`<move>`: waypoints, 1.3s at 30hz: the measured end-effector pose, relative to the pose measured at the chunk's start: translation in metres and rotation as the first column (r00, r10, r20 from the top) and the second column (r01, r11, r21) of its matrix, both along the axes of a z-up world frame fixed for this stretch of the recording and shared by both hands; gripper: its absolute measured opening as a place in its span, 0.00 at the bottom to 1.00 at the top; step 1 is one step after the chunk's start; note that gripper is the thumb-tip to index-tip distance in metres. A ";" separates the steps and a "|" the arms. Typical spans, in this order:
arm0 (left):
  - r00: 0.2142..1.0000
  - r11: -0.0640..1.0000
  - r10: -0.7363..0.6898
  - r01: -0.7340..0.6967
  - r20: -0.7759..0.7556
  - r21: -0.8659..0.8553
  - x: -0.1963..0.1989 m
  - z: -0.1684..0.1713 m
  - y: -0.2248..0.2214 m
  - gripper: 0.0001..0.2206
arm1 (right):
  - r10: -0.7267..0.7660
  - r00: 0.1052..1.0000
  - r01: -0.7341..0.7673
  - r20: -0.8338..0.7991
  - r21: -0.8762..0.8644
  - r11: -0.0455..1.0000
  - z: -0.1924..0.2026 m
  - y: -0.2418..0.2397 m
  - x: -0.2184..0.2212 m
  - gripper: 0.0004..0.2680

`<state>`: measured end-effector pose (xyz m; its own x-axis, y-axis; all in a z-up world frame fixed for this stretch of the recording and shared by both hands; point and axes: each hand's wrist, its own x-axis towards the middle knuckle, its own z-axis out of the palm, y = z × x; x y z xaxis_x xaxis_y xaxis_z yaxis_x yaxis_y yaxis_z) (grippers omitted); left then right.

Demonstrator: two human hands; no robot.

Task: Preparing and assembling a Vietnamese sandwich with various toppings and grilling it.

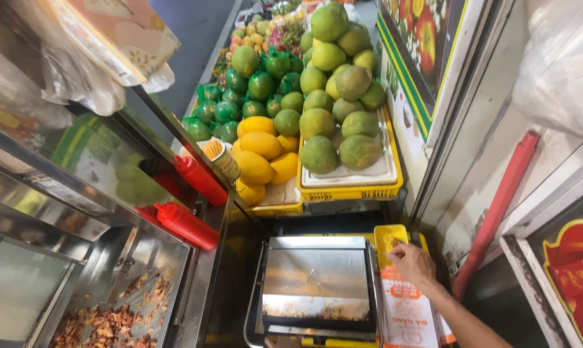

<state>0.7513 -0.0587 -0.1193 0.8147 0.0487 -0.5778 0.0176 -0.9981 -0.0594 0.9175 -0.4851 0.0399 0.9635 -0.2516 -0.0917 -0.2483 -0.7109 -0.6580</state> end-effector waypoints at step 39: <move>0.959 0.996 -0.014 0.038 -0.284 0.079 0.029 0.133 -0.044 0.09 | -0.143 0.964 0.129 0.222 0.074 0.989 -0.190 -0.055 0.068 0.12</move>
<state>0.7805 -0.1025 0.0139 0.6203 0.0876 -0.7795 -0.0376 -0.9893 -0.1411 0.9860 -0.5398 -0.1497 0.9179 -0.3823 0.1065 -0.1797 -0.6396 -0.7474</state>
